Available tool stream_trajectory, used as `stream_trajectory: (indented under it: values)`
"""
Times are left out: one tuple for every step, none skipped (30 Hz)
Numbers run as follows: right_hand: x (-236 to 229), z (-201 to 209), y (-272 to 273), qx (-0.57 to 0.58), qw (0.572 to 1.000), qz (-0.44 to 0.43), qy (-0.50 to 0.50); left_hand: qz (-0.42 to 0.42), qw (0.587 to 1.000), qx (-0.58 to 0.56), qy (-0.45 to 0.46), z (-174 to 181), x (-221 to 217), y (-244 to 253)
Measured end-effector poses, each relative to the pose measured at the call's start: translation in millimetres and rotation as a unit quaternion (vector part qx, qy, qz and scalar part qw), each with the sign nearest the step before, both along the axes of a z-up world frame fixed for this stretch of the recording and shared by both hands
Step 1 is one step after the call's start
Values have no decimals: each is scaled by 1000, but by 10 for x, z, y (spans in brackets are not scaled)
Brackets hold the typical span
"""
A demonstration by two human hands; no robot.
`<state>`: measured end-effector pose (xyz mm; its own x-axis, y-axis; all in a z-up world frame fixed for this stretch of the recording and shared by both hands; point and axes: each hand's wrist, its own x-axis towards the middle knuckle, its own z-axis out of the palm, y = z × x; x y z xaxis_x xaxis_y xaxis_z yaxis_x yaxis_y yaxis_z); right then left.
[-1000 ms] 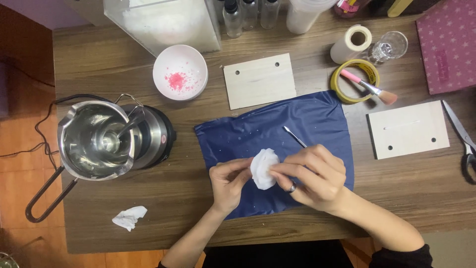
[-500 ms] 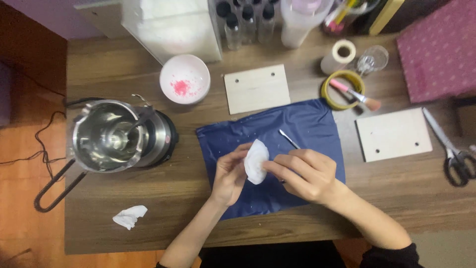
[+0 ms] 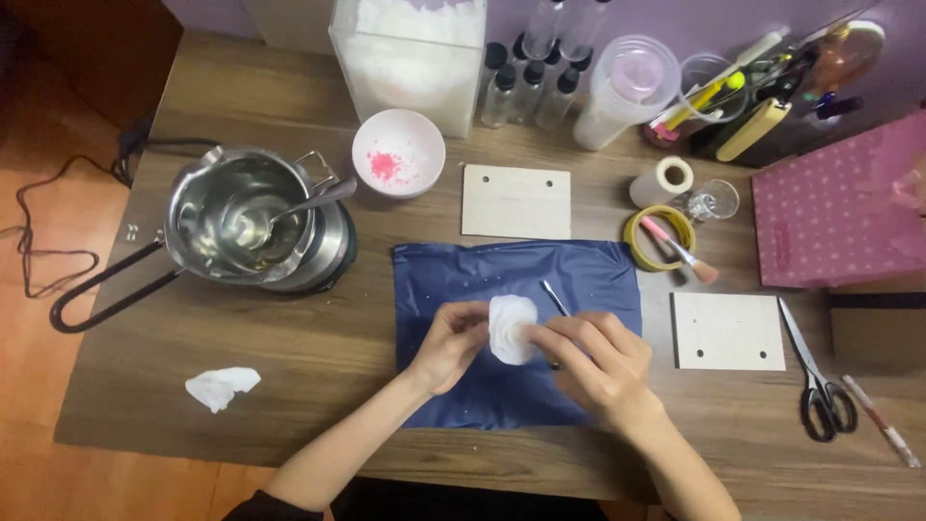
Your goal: Creating a decorative wax flower by layering individual petals and using liquid wax to bond them together.
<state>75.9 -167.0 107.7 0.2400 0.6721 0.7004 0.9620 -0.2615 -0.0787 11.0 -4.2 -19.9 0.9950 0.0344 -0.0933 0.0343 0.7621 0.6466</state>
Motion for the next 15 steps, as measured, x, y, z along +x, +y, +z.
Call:
stream_trajectory:
  values:
    - [0, -32, 0, -2, 1000, 2, 3, 2, 1000, -2, 3, 6, 7, -5]
    - [-4, -68, 10, -1, 1000, -1, -9, 4, 1000, 3, 11, 15, 15, 8]
    - [-7, -101, 17, 0, 1000, -4, -20, 6, 1000, 8, 19, 27, 24, 18]
    - [-16, -59, 4, 1, 1000, -4, -19, 6, 1000, 9, 20, 80, 24, 41]
    - [-25, -17, -9, 22, 1000, -7, 21, 0, 1000, -10, 16, 133, 25, 63]
    - [-38, 25, -32, 41, 997, -12, 61, -6, 999, -29, 12, 182, 24, 74]
    - [-61, -9, -140, 40, 997, -13, 63, -7, 999, -30, 14, 90, 14, 89]
    - [-88, -40, -251, 105, 991, -23, 75, -7, 997, -71, -12, -1, -2, 98]
    - [-117, -69, -364, 169, 981, -33, 88, -6, 993, -113, -38, -90, -21, 105]
    - [-109, -75, -348, 169, 981, -32, 88, -6, 993, -113, -38, -66, -15, 114]
    - [-101, -77, -334, 189, 977, -16, 95, -4, 992, -117, -54, -37, -10, 121]
    - [-95, -80, -313, 211, 972, 0, 102, -3, 990, -119, -70, -2, -6, 139]
    - [-89, -15, -225, 212, 972, 0, 103, -3, 991, -117, -69, 60, -19, 133]
    - [-88, 47, -137, 157, 981, -9, 113, -4, 996, -58, -65, 121, -34, 130]
    - [-85, 108, -52, 102, 987, -18, 124, -6, 998, 2, -61, 180, -46, 124]
